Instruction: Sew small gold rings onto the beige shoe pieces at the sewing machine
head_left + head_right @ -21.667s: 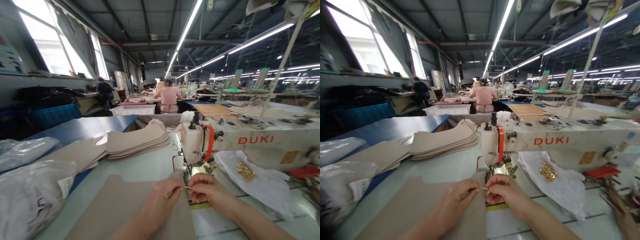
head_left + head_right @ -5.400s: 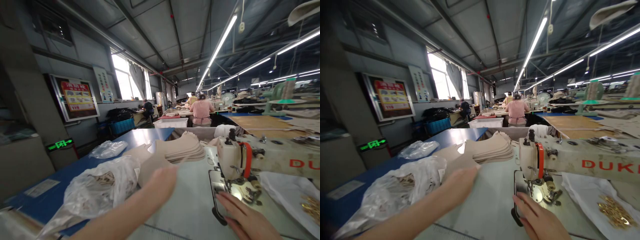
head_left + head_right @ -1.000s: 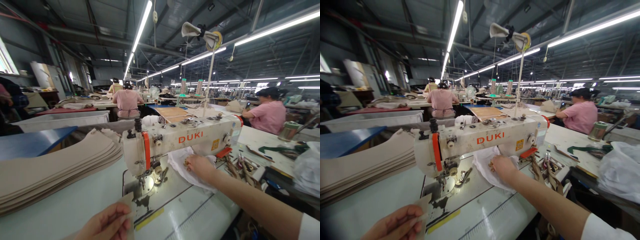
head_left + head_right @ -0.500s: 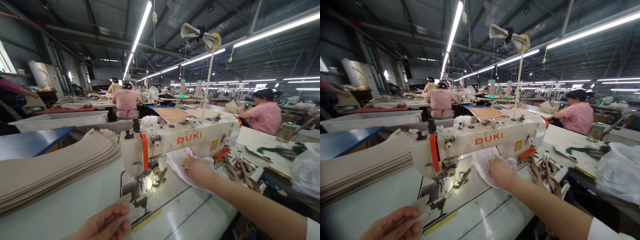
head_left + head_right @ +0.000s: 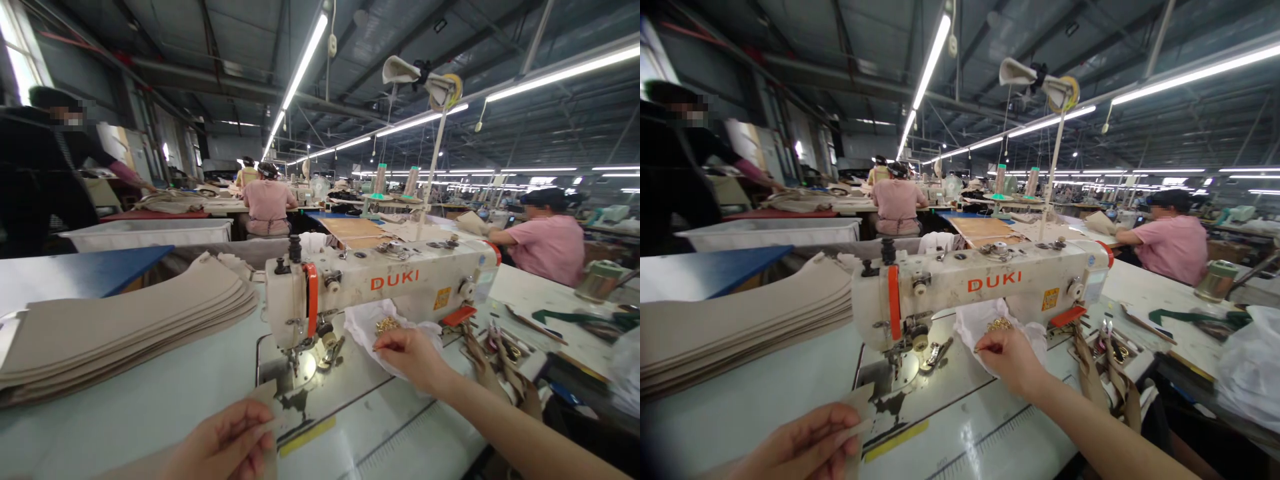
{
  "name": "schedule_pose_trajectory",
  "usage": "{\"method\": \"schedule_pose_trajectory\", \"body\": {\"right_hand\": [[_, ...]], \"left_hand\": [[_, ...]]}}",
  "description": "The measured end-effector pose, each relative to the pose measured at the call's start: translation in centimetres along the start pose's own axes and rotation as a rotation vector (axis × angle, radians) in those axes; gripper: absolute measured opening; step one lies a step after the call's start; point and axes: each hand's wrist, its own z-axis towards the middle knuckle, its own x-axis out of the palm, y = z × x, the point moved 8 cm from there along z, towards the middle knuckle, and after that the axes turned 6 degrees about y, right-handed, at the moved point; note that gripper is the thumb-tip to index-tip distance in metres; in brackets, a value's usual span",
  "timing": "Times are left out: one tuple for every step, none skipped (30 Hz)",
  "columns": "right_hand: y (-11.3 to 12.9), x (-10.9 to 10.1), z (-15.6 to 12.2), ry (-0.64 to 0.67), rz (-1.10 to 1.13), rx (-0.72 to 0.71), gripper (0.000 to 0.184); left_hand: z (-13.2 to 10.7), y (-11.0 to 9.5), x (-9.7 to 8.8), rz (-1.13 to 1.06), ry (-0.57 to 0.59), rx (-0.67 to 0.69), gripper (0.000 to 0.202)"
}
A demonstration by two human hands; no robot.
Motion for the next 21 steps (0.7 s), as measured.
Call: {"method": "schedule_pose_trajectory", "body": {"right_hand": [[0.2, 0.3, -0.2, -0.005, 0.113, -0.016, 0.018], [0.4, 0.5, -0.4, -0.009, 0.221, -0.032, 0.017], [0.7, 0.8, -0.5, -0.008, 0.312, -0.047, 0.016], [1.1, 1.2, -0.7, 0.000, 0.379, -0.058, 0.016], [1.5, 1.8, -0.8, 0.019, 0.441, -0.059, 0.016], [2.0, 2.4, -1.0, 0.048, 0.504, -0.050, 0.016], [2.5, 3.2, -1.1, 0.086, 0.566, -0.035, 0.017], [3.0, 4.2, -1.3, 0.132, 0.623, -0.021, 0.018], [3.6, 5.1, -1.4, 0.177, 0.670, -0.007, 0.019], [4.0, 6.1, -1.5, 0.218, 0.706, 0.005, 0.020], [4.5, 7.2, -1.5, 0.259, 0.733, 0.015, 0.021], [4.9, 8.2, -1.5, 0.299, 0.753, 0.019, 0.022], [5.2, 9.3, -1.5, 0.339, 0.771, 0.023, 0.023], [5.5, 10.3, -1.4, 0.380, 0.786, 0.028, 0.024], [5.7, 11.2, -1.3, 0.419, 0.798, 0.032, 0.025], [6.0, 12.0, -1.2, 0.454, 0.807, 0.033, 0.025], [6.2, 12.6, -1.1, 0.485, 0.811, 0.029, 0.025], [6.4, 13.1, -1.0, 0.511, 0.806, 0.019, 0.025], [6.6, 13.5, -0.8, 0.529, 0.789, 0.006, 0.026], [6.8, 13.8, -0.6, 0.537, 0.763, -0.015, 0.026], [6.9, 14.1, -0.4, 0.536, 0.735, -0.039, 0.026]], "left_hand": [[0.0, 0.0, 0.1, -0.002, -0.007, -0.002, 0.046], [-0.1, 0.0, 0.1, -0.005, -0.014, -0.004, 0.046], [-0.1, 0.1, 0.1, -0.008, -0.019, -0.003, 0.046], [-0.1, 0.2, 0.1, -0.011, -0.023, 0.005, 0.044], [-0.1, 0.2, 0.2, -0.012, -0.022, 0.016, 0.042], [-0.1, 0.1, 0.2, -0.009, -0.018, 0.032, 0.040], [-0.1, 0.0, 0.3, -0.004, -0.012, 0.050, 0.037], [-0.2, -0.1, 0.5, -0.001, -0.005, 0.064, 0.035], [-0.3, -0.3, 0.6, -0.001, 0.000, 0.072, 0.033], [-0.4, -0.4, 0.8, -0.005, 0.002, 0.076, 0.031], [-0.5, -0.4, 0.9, -0.014, -0.001, 0.076, 0.030], [-0.7, -0.5, 1.0, -0.029, -0.006, 0.077, 0.030], [-0.8, -0.5, 1.1, -0.045, -0.012, 0.080, 0.029], [-0.8, -0.5, 1.1, -0.062, -0.021, 0.086, 0.028], [-0.9, -0.5, 1.1, -0.077, -0.033, 0.092, 0.028], [-0.9, -0.4, 1.1, -0.092, -0.046, 0.097, 0.028], [-1.0, -0.3, 1.1, -0.104, -0.059, 0.103, 0.027], [-1.0, -0.3, 1.1, -0.113, -0.068, 0.110, 0.027], [-0.9, -0.2, 1.0, -0.120, -0.079, 0.116, 0.027], [-0.9, -0.2, 1.0, -0.127, -0.089, 0.121, 0.027], [-0.9, -0.1, 1.0, -0.133, -0.100, 0.125, 0.027]]}}
